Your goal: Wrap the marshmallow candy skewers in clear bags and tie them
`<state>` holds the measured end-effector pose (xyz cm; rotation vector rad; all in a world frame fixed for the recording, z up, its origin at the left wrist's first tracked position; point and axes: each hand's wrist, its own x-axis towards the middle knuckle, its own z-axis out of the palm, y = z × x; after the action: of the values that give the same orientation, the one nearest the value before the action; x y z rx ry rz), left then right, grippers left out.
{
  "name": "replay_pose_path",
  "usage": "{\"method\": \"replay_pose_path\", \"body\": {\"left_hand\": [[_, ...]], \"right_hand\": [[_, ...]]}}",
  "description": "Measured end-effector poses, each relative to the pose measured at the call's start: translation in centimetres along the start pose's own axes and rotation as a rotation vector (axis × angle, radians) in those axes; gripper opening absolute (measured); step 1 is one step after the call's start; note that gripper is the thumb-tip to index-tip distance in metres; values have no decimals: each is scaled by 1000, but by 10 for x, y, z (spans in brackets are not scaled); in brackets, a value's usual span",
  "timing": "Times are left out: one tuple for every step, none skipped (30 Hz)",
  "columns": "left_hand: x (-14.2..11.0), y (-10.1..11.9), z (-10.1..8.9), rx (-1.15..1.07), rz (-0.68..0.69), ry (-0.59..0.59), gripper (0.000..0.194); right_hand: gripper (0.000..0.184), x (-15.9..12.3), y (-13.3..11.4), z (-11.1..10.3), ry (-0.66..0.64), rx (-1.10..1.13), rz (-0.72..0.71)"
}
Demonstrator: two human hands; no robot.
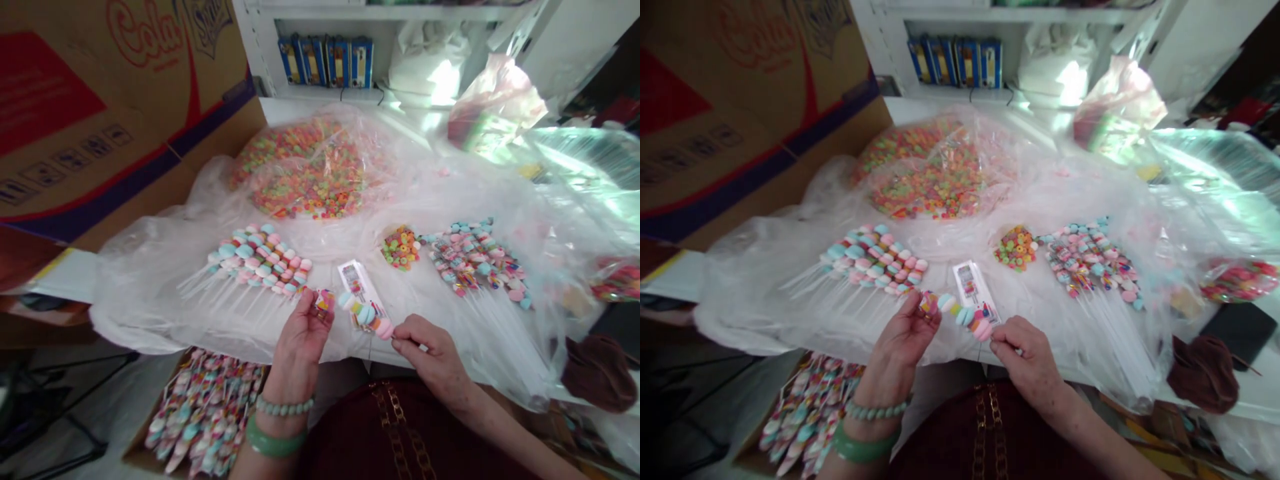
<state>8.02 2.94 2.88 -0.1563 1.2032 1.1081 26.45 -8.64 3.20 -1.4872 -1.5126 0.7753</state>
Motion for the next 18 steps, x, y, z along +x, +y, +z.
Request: {"method": "replay_pose_path", "body": {"left_hand": [[-1, 2, -2, -38, 7, -13, 16], [-2, 3, -3, -68, 15, -31, 16], [-3, 4, -6, -84, 24, -50, 15], [-4, 5, -8, -86, 36, -72, 15], [-5, 5, -10, -82, 60, -95, 14], [-7, 5, -13, -71, 98, -121, 12], [-9, 5, -15, -51, 151, -146, 9], [-10, 4, -17, -26, 216, -172, 9], [-11, 4, -19, 9, 283, -197, 11], [-12, 3, -20, 53, 342, -220, 15], [-13, 3, -21, 101, 378, -240, 18], [-13, 2, -22, 145, 387, -259, 21], [-13, 2, -22, 178, 375, -281, 23], [-13, 1, -22, 199, 349, -301, 25], [-13, 0, -22, 205, 319, -319, 27], [-13, 0, -22, 199, 294, -332, 28], [-14, -1, -21, 194, 275, -345, 28], [-14, -2, -21, 196, 264, -358, 28]], "right_hand": [[15, 0, 0, 5, -12, -33, -35], [16, 1, 1, 9, -22, -66, -66], [16, 2, 1, 12, -30, -101, -91], [16, 3, 2, 15, -35, -142, -115], [17, 4, 1, 17, -36, -191, -141], [18, 5, 0, 18, -30, -245, -172], [20, 6, -1, 19, -24, -299, -209], [21, 6, -4, 20, -20, -350, -250], [22, 6, -6, 22, -24, -394, -291], [23, 6, -8, 23, -35, -425, -330], [23, 6, -9, 25, -51, -444, -357], [23, 6, -9, 27, -67, -446, -369], [23, 6, -9, 29, -75, -431, -362], [23, 7, -7, 31, -75, -400, -336], [22, 7, -4, 32, -72, -356, -292], [21, 8, 0, 33, -64, -302, -235], [20, 9, 4, 34, -61, -244, -175], [18, 10, 7, 35, -63, -187, -116]]}}
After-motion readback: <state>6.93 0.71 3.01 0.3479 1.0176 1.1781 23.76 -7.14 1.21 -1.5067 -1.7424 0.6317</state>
